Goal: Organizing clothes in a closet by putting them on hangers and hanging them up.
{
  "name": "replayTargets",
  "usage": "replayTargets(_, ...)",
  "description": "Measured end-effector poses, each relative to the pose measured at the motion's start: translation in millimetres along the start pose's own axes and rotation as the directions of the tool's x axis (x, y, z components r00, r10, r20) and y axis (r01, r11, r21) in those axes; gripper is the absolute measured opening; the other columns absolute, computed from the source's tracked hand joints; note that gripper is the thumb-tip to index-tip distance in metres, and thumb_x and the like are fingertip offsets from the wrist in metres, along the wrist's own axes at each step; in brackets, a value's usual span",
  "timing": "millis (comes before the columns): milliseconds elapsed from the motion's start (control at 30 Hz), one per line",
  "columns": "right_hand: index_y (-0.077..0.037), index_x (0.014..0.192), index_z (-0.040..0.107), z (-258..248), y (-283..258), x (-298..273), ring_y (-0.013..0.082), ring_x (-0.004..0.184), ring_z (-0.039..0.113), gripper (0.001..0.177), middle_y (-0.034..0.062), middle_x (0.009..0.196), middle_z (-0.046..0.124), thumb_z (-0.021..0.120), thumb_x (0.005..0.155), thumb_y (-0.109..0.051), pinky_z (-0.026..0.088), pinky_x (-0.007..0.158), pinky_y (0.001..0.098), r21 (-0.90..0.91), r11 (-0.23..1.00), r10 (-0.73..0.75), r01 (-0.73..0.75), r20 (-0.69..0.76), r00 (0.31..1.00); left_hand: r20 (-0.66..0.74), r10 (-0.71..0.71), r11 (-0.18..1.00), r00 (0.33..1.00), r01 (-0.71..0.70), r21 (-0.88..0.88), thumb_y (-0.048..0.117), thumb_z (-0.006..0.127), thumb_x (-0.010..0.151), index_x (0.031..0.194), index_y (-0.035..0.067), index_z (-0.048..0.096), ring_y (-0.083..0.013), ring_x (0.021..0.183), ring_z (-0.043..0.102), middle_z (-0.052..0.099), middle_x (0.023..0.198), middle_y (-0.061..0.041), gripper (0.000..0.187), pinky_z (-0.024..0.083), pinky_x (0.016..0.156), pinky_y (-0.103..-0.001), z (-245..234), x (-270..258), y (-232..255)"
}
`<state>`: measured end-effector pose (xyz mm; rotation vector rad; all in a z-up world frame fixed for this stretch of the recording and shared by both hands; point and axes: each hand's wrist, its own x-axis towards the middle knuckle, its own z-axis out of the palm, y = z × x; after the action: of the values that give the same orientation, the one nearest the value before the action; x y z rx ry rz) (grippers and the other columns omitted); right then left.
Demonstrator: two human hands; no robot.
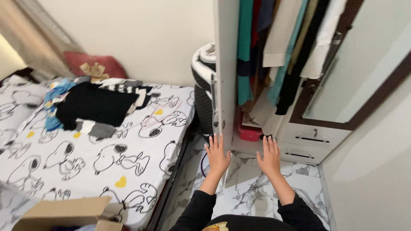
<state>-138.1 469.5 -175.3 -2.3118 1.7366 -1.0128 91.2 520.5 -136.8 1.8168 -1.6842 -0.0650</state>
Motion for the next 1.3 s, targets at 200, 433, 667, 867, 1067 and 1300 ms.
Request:
replayTargets(200, -0.013, 0.158, 0.034, 16.7, -18.8, 7.7, 0.0398, 0.151, 0.027, 0.08, 0.0158, 0.163, 0.034, 0.068, 0.086, -0.026, 0.02, 0.122, 0.0574, 0.024, 0.999, -0.045, 0.044, 0.032, 0.998, -0.065, -0.068, 0.996, 0.996, 0.071, 0.047, 0.022, 0.076, 0.083, 0.16, 0.012, 0.028, -0.0414, 0.155, 0.016, 0.025, 0.166, -0.018, 0.091, 0.011, 0.12, -0.066, -17.1, -12.3, -19.0)
replayTargets(433, -0.012, 0.159, 0.034, 35.3, -54.1, 10.2, 0.0412, 0.15, 0.029, 0.083, 0.0163, 0.163, 0.034, 0.068, 0.085, -0.026, 0.02, 0.123, 0.0595, 0.114, 0.982, -0.155, 0.149, 0.052, 0.986, -0.125, -0.164, 0.982, 0.979, 0.174, 0.069, 0.022, 0.077, 0.082, 0.16, 0.013, 0.028, -0.0413, 0.155, 0.016, 0.024, 0.166, -0.018, 0.093, 0.01, 0.119, -0.067, -36.2, -31.8, -41.6)
replayTargets(667, -0.013, 0.159, 0.034, 56.7, -89.1, 11.6, 0.041, 0.151, 0.029, 0.084, 0.0163, 0.163, 0.035, 0.069, 0.084, -0.027, 0.021, 0.121, 0.0608, 0.191, 0.948, -0.275, 0.253, 0.095, 0.957, -0.185, -0.278, 0.946, 0.943, 0.302, 0.119, 0.025, 0.077, 0.082, 0.16, 0.013, 0.026, -0.0414, 0.154, 0.016, 0.023, 0.167, -0.018, 0.094, 0.012, 0.119, -0.067, -57.0, -56.4, -62.8)
replayTargets(867, -0.013, 0.159, 0.034, 79.6, -115.2, 5.2, 0.0405, 0.151, 0.029, 0.087, 0.0163, 0.163, 0.036, 0.07, 0.081, -0.026, 0.02, 0.123, 0.0602, 0.252, 0.919, -0.346, 0.302, 0.154, 0.926, -0.23, -0.377, 0.897, 0.897, 0.416, 0.153, 0.025, 0.076, 0.084, 0.161, 0.013, 0.025, -0.0419, 0.155, 0.015, 0.023, 0.167, -0.017, 0.093, 0.01, 0.121, -0.065, -80.8, -86.6, -79.6)
replayTargets(1067, -0.013, 0.159, 0.037, 91.3, -141.2, -4.0, 0.0405, 0.15, 0.03, 0.081, 0.0164, 0.163, 0.036, 0.069, 0.086, -0.028, 0.019, 0.123, 0.0585, 0.316, 0.876, -0.423, 0.364, 0.14, 0.895, -0.256, -0.44, 0.849, 0.86, 0.492, 0.191, 0.026, 0.074, 0.088, 0.161, 0.014, 0.024, -0.0422, 0.155, 0.012, 0.02, 0.168, -0.018, 0.09, 0.008, 0.12, -0.065, -93.0, -112.4, -96.1)
replayTargets(1300, -0.009, 0.159, 0.036, 86.8, -167.9, -6.0, 0.0425, 0.15, 0.03, 0.08, 0.0183, 0.163, 0.036, 0.066, 0.088, -0.028, 0.021, 0.123, 0.058, 0.389, 0.823, -0.499, 0.413, 0.151, 0.853, -0.313, -0.489, 0.817, 0.814, 0.553, 0.162, 0.026, 0.075, 0.086, 0.16, 0.014, 0.026, -0.0428, 0.155, 0.014, 0.022, 0.167, -0.018, 0.09, 0.009, 0.12, -0.065, -110.7, -127.3, -104.8)
